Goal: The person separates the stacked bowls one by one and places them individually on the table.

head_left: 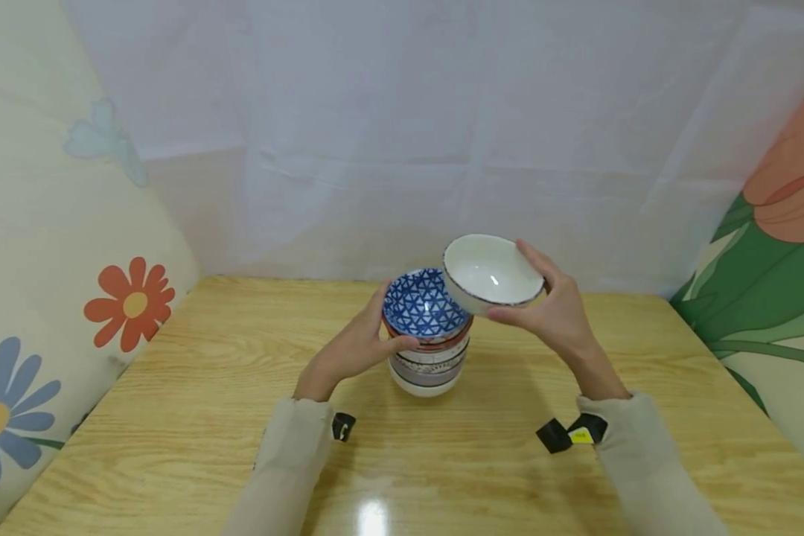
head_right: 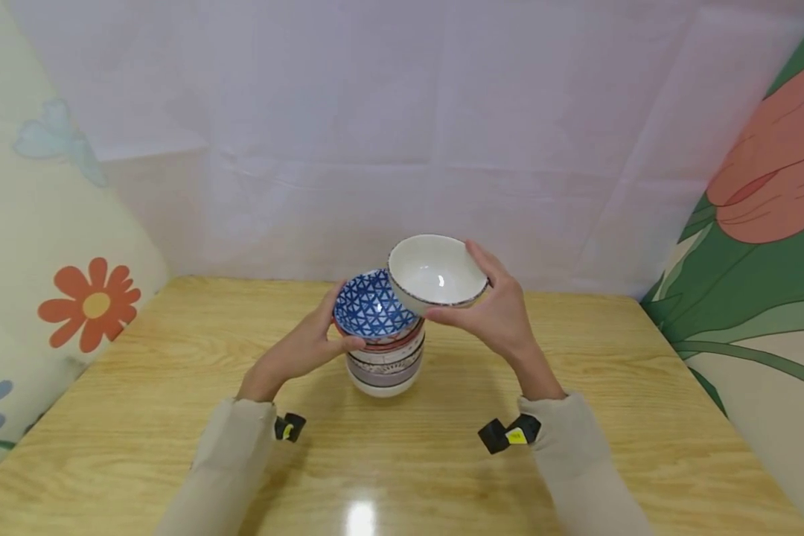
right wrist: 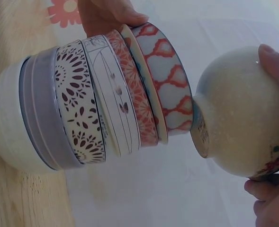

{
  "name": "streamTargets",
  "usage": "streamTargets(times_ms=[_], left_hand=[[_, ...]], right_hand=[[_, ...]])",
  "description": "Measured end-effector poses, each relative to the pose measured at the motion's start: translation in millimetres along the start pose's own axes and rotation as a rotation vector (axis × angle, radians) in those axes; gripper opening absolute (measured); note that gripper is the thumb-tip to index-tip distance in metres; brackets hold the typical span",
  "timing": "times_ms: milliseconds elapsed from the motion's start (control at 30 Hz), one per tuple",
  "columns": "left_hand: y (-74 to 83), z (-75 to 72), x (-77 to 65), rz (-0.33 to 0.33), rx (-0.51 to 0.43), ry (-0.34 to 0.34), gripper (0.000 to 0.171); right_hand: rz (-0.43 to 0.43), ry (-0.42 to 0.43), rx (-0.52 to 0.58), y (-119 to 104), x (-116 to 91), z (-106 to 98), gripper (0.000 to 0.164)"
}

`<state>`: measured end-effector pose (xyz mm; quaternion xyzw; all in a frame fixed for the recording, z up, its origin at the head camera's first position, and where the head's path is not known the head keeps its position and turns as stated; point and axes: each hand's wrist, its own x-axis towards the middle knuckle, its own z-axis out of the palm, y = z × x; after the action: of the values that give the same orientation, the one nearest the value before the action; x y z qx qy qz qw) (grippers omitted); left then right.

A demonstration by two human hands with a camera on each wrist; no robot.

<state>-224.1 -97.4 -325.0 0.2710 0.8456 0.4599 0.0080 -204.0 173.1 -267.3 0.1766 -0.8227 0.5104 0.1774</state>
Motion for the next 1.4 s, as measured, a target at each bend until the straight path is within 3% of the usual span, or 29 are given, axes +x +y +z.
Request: streamTargets(times_ms=[567,833,1067,1400], left_hand=[[-1.0,-1.7,-1.8,-0.028,0.024,0.0,0.097],[-1.1,-1.1,-2.2,-0.072,0.011,-0.015,0.1],[-1.4,-1.0,-0.5,-0.014,0.018,-0.003,0.096],[0.3,-0.6,-2.7,-0.046,0.015,-0.004,0.097]], right_hand=[[0.063,0.039,-0.019,15,-16,-18,0.095],[0.098,0.039,-0.008,25,-22,-21,0.095],[0.143,0.032,-0.034,37,-28,-21,0.097],[0.157,0.027,-0.027,55,-39,-18,0.097]])
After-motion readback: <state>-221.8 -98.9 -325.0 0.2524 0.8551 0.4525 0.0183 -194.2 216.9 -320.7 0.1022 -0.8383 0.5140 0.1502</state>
